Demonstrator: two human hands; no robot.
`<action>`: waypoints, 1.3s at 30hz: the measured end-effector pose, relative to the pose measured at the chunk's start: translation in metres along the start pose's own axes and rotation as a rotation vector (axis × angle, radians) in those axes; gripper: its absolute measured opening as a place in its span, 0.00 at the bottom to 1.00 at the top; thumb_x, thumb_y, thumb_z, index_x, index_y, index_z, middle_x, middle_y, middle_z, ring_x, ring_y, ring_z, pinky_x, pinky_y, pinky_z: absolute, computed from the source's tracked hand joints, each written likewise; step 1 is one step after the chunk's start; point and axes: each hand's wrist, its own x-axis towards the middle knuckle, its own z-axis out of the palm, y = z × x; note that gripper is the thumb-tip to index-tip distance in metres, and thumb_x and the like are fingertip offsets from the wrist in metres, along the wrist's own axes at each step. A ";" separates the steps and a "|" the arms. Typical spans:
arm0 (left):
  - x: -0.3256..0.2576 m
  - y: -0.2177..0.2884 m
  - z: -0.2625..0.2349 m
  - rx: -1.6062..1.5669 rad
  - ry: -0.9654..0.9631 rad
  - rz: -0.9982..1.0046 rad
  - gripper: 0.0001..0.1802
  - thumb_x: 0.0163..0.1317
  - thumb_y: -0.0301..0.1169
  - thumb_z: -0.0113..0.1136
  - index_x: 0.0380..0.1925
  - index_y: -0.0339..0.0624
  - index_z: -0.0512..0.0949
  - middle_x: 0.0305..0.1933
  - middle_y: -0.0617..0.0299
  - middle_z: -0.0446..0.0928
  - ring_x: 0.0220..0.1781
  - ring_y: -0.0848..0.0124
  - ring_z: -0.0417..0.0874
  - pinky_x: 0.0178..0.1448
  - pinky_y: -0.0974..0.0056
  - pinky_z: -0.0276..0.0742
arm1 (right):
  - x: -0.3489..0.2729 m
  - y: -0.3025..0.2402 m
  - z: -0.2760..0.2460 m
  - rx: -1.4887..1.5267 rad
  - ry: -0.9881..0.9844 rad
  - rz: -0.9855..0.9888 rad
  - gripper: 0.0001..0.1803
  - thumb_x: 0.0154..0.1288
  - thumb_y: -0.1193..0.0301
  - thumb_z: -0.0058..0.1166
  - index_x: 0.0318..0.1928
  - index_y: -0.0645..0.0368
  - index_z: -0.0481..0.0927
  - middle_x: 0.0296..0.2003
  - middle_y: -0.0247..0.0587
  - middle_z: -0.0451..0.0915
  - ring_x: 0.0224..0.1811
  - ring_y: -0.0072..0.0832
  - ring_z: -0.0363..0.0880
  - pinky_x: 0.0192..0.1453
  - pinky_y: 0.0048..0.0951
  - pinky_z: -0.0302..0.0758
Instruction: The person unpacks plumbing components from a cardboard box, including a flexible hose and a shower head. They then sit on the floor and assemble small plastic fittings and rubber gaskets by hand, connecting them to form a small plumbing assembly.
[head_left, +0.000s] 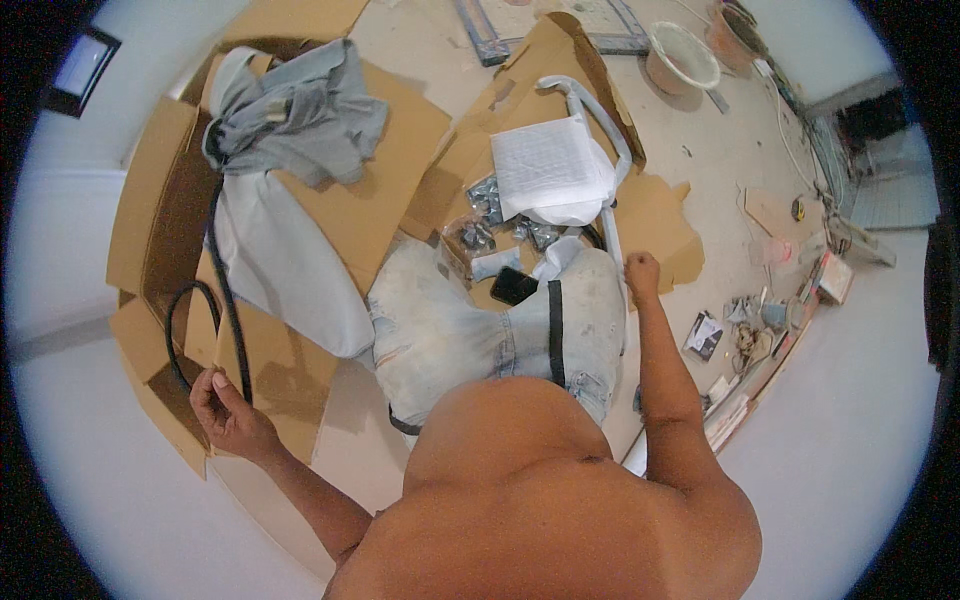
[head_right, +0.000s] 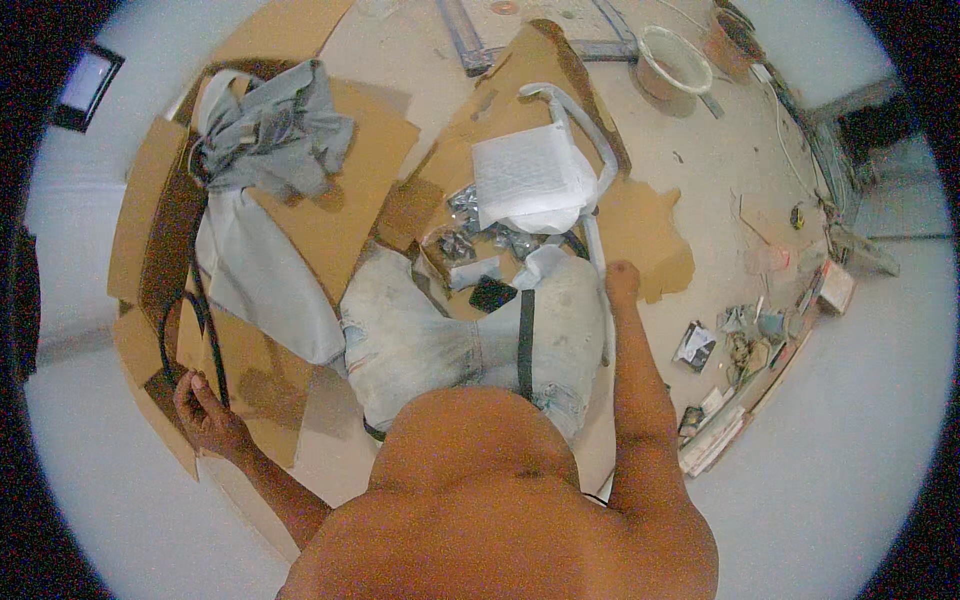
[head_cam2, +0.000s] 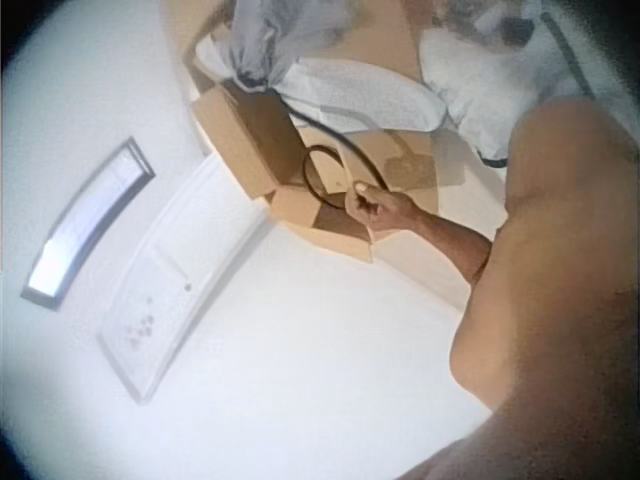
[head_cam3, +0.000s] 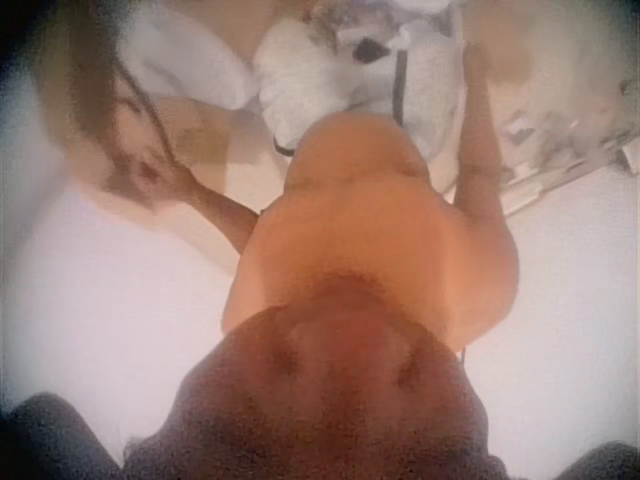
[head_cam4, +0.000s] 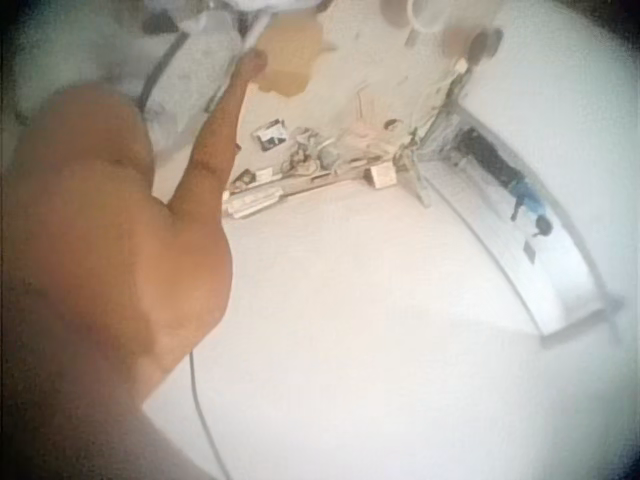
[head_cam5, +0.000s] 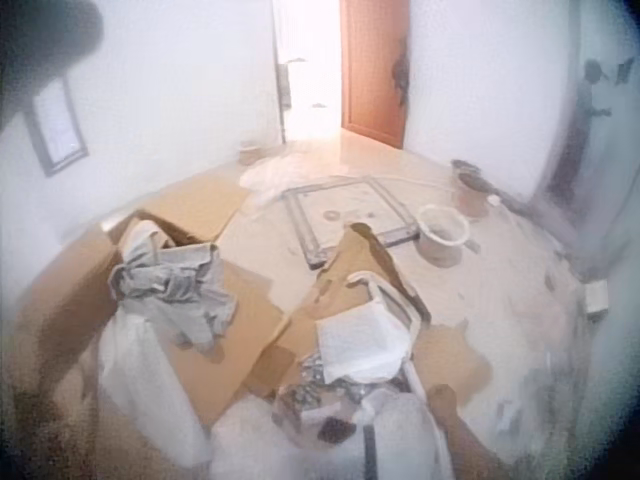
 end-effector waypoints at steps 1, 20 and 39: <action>0.004 0.010 0.009 -0.051 -0.015 0.030 0.06 0.69 0.27 0.56 0.41 0.34 0.78 0.42 0.59 0.79 0.44 0.71 0.77 0.52 0.66 0.74 | -0.008 0.033 -0.002 -0.460 0.077 -0.156 0.17 0.64 0.63 0.51 0.40 0.67 0.81 0.31 0.53 0.82 0.32 0.46 0.81 0.40 0.41 0.78; -0.034 0.120 0.132 -0.338 -0.613 0.276 0.05 0.61 0.23 0.61 0.37 0.35 0.77 0.40 0.54 0.78 0.42 0.64 0.78 0.51 0.62 0.73 | -0.062 0.071 -0.009 0.102 -0.087 0.235 0.35 0.65 0.42 0.50 0.38 0.69 0.82 0.31 0.55 0.82 0.37 0.43 0.82 0.44 0.41 0.76; -0.010 0.194 0.270 -0.867 -1.103 -0.271 0.23 0.68 0.41 0.59 0.55 0.35 0.70 0.48 0.55 0.76 0.51 0.67 0.80 0.52 0.63 0.79 | -0.205 -0.027 -0.089 -0.017 0.242 -0.020 0.23 0.59 0.54 0.61 0.34 0.65 0.78 0.28 0.60 0.81 0.30 0.56 0.81 0.38 0.50 0.76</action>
